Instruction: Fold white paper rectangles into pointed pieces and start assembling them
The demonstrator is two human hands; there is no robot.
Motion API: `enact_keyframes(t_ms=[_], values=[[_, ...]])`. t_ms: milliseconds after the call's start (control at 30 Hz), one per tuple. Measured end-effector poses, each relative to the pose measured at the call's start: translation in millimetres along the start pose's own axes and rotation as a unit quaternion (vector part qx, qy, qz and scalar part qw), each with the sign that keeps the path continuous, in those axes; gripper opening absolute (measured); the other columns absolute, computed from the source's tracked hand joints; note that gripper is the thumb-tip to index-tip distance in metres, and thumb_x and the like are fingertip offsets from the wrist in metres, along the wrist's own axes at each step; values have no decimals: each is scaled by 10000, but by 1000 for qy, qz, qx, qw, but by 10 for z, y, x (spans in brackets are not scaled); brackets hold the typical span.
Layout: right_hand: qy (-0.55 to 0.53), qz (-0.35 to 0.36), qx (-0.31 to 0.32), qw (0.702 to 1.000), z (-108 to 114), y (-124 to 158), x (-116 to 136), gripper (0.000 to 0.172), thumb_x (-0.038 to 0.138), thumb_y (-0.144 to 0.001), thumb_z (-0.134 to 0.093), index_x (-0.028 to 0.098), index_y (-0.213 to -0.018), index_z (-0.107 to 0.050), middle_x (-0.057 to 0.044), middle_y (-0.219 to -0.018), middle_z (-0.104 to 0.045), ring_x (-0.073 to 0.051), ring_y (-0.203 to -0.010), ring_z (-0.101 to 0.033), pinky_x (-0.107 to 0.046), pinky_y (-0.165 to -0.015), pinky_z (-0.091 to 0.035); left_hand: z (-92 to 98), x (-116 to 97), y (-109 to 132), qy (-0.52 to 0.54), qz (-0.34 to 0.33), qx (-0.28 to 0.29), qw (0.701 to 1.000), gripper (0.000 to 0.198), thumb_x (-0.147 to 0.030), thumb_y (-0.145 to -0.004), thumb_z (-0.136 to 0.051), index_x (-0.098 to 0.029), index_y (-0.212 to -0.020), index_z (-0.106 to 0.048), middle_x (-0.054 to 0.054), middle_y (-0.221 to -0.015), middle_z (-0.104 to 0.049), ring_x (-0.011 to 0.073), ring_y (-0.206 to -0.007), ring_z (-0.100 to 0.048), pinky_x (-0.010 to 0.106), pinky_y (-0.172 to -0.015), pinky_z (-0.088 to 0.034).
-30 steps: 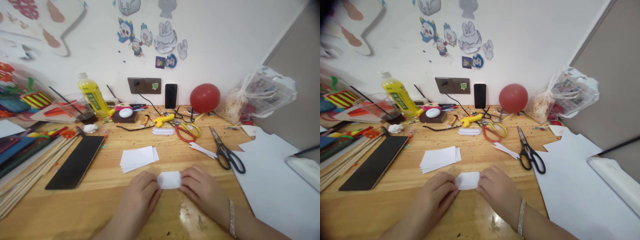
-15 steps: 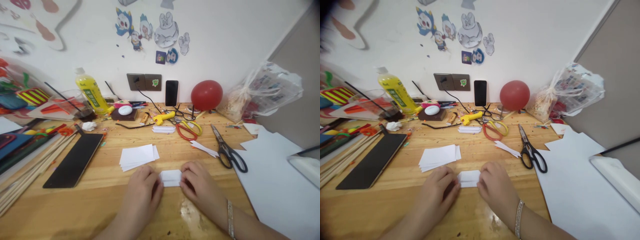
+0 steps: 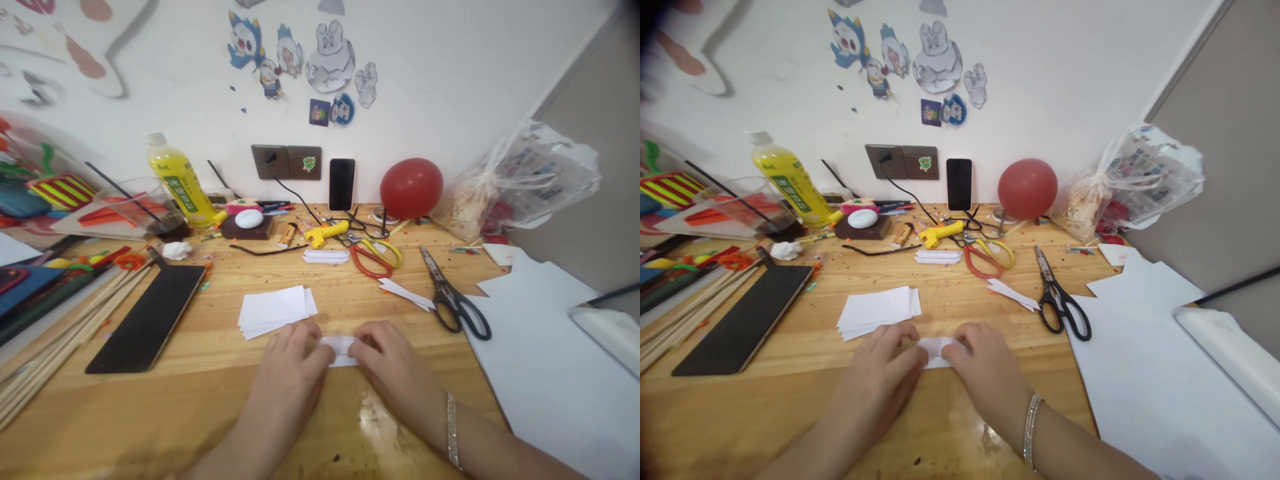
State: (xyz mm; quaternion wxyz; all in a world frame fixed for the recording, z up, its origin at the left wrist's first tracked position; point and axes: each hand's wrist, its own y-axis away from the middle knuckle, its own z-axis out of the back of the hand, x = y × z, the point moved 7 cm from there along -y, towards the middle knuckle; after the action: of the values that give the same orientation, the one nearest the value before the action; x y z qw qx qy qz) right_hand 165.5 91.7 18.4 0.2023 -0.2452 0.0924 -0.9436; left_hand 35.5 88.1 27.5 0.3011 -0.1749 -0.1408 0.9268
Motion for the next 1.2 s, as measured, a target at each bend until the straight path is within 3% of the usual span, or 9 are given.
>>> enact_keyframes(t_ms=[67,167,233,333,667,1033,1200], values=[[6,28,-6,1000,6,9,48,55,198,-835,-598,211,-883,-621,-42,-850,-621,-192,-766,-552,-303,-662,-476,10,-30,6,14,-23,-10,1000,219,-33,-805,-449,-197,-779,-591,77,-949,-552,238,-847,-503,373,-691,-443],[52,135,-21,989,26,38,184,108,208,-847,-605,253,-931,-658,-54,-1016,-633,-211,-859,-553,-337,-733,-478,-20,63,3,60,31,8,998,188,-47,-806,-463,-190,-804,-585,72,-908,-542,233,-818,-494,373,-686,-439],[80,168,-22,982,37,48,208,124,227,-864,-590,275,-947,-670,-55,-1069,-627,-219,-898,-548,-363,-766,-472,-36,137,6,85,68,19,994,148,-61,-781,-508,-189,-805,-577,63,-891,-537,231,-804,-493,373,-682,-438],[86,180,-14,980,74,48,183,139,275,-871,-585,298,-973,-677,-65,-1112,-614,-227,-948,-534,-396,-799,-460,-33,210,25,103,94,19,990,153,-67,-738,-559,-196,-819,-573,56,-907,-537,237,-819,-497,384,-700,-437],[25,200,66,977,249,96,31,343,97,-803,-509,288,-1045,-658,-74,-1208,-562,-245,-1041,-482,-440,-840,-436,-41,306,55,115,131,24,984,130,-94,-715,-592,-202,-783,-570,54,-918,-559,254,-853,-518,411,-727,-442],[-20,206,67,976,386,92,-32,317,49,-752,-471,230,-930,-662,-72,-1105,-638,-225,-1002,-554,-420,-839,-460,-51,386,84,101,144,23,984,81,-135,-709,-592,-205,-744,-571,56,-925,-562,275,-892,-527,433,-746,-450],[-84,214,40,972,403,101,-46,373,52,-788,-444,196,-1112,-557,-95,-1115,-650,-199,-1046,-571,-402,-912,-447,-41,411,98,93,132,6,987,106,-152,-704,-620,-214,-780,-581,47,-912,-573,262,-860,-543,413,-724,-469]])
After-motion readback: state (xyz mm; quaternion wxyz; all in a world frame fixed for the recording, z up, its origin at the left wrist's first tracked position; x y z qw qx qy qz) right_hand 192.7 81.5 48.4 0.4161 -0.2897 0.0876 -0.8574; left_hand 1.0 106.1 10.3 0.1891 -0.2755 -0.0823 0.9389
